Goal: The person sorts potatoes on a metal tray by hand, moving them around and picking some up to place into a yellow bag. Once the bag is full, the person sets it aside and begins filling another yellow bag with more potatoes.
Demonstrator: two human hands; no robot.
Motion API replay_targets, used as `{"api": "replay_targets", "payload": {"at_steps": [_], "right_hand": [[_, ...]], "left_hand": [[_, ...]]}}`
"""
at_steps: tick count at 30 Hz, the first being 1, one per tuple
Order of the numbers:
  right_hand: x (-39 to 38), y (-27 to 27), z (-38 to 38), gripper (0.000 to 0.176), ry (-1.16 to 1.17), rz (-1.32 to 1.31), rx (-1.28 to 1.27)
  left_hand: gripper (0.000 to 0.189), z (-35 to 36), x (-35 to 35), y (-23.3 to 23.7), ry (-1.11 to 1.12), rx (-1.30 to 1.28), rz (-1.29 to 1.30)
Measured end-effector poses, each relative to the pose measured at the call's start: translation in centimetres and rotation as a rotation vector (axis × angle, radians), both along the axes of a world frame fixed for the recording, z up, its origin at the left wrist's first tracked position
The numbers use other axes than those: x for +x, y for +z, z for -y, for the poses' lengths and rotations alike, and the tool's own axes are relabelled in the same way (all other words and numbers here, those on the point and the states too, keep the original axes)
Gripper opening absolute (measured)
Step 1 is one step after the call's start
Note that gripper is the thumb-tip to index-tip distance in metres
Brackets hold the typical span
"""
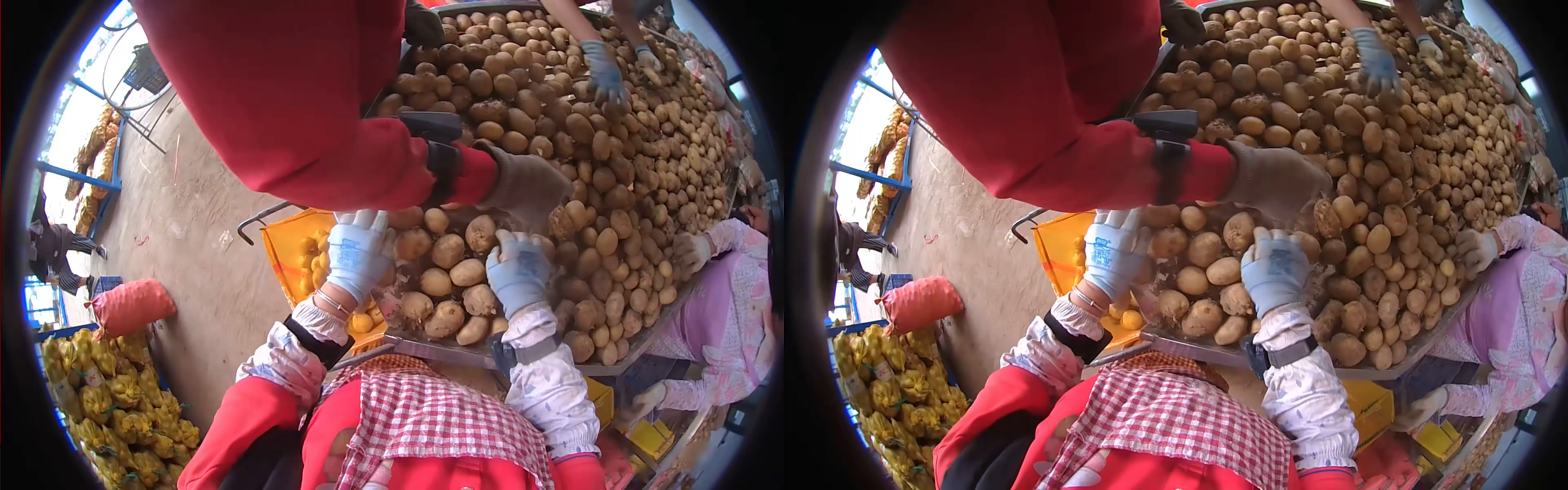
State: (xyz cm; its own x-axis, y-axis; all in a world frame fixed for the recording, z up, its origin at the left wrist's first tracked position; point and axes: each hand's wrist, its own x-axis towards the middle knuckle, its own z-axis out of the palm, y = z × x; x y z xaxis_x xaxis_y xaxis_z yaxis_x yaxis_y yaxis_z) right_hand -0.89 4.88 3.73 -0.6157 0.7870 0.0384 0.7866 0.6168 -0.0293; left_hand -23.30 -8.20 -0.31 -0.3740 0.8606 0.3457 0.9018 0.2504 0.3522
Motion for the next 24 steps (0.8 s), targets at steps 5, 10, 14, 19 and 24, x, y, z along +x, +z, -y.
{"api": "replay_targets", "payload": {"at_steps": [5, 10, 14, 19, 24], "right_hand": [[-1.6, -0.9, 5.7, 0.028, 0.293, -0.34, -0.307], [5.5, -0.2, 6.4, 0.021, -0.296, -0.935, -0.676], [13.3, -2.8, 6.1, 0.029, -0.441, -0.478, -0.331], [8.5, -1.7, 9.4, 0.064, -0.29, -0.52, -0.521], [9.7, -1.3, 8.7, 0.052, -0.631, -1.558, -1.514]], "left_hand": [[0.051, 1.1, -4.0, 0.5, 0.203, -0.307, 0.342], [0.045, 2.1, -5.7, -0.6, 0.083, -0.183, 0.489], [0.048, 3.4, -1.3, 1.7, 0.132, -0.074, 0.773], [0.06, 2.0, 5.2, 1.2, -0.367, -0.089, 0.046], [0.057, 2.5, 3.0, 2.8, -0.364, -0.186, 0.007]]}}
